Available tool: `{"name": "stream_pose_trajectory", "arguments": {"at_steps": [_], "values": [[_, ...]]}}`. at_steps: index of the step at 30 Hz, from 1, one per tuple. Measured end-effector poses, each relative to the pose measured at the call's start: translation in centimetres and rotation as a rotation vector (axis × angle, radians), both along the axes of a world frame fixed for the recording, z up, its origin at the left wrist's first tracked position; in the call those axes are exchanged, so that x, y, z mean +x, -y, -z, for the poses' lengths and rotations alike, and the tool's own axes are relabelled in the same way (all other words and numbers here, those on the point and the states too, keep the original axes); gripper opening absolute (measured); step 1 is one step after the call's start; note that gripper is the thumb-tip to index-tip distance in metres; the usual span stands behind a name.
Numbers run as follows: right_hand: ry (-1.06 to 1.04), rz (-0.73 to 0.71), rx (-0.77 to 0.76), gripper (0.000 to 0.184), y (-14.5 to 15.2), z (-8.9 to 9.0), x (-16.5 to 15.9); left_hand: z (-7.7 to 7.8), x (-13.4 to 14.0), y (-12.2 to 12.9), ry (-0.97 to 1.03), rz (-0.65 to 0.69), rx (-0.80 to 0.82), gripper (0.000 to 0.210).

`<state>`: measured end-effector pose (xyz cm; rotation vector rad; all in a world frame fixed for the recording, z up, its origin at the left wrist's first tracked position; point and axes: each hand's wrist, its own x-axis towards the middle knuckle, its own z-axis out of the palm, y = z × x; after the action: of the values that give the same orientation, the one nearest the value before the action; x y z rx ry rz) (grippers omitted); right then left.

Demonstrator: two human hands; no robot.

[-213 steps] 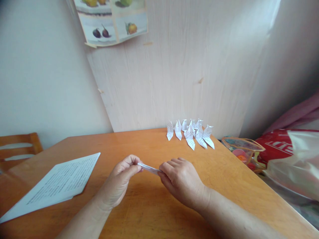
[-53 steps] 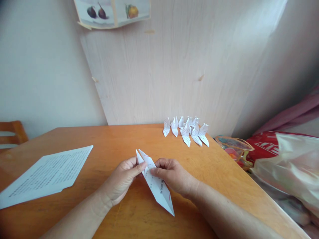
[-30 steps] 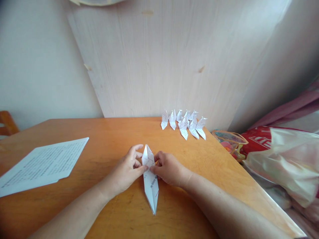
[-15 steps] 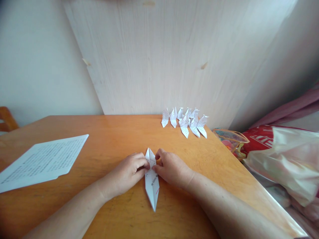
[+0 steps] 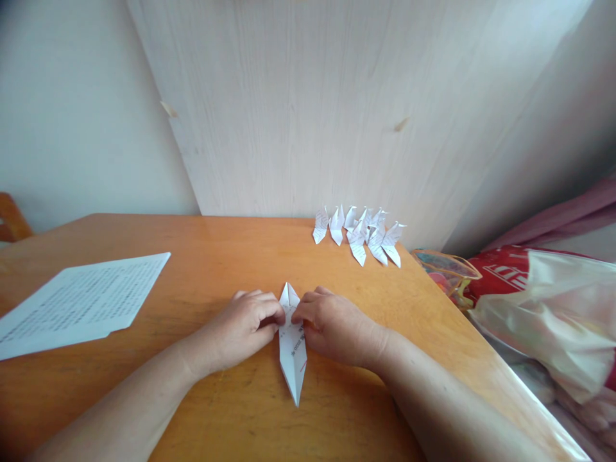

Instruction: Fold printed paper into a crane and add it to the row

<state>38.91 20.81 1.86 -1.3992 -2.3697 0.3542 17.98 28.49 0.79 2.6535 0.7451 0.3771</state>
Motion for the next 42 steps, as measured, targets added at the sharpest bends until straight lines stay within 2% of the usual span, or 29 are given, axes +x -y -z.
{"name": "stream_pose_trajectory", "arguments": {"at_steps": [15,36,42], "values": [[-0.003,-0.028,-0.128,0.035,0.3,-0.7,0.4,-1.0,-0.4,0.1,-0.022,0.02,-0.061,0.017],[0.098,0.015,-0.077,0.023,1.0,-1.3,-0.5,-1.4,-0.6,0.3,-0.04,0.043,-0.099,0.012],[0.104,0.03,-0.05,0.021,1.0,-0.8,-0.6,-1.2,-0.6,0.3,-0.056,0.046,-0.079,0.008]]}}
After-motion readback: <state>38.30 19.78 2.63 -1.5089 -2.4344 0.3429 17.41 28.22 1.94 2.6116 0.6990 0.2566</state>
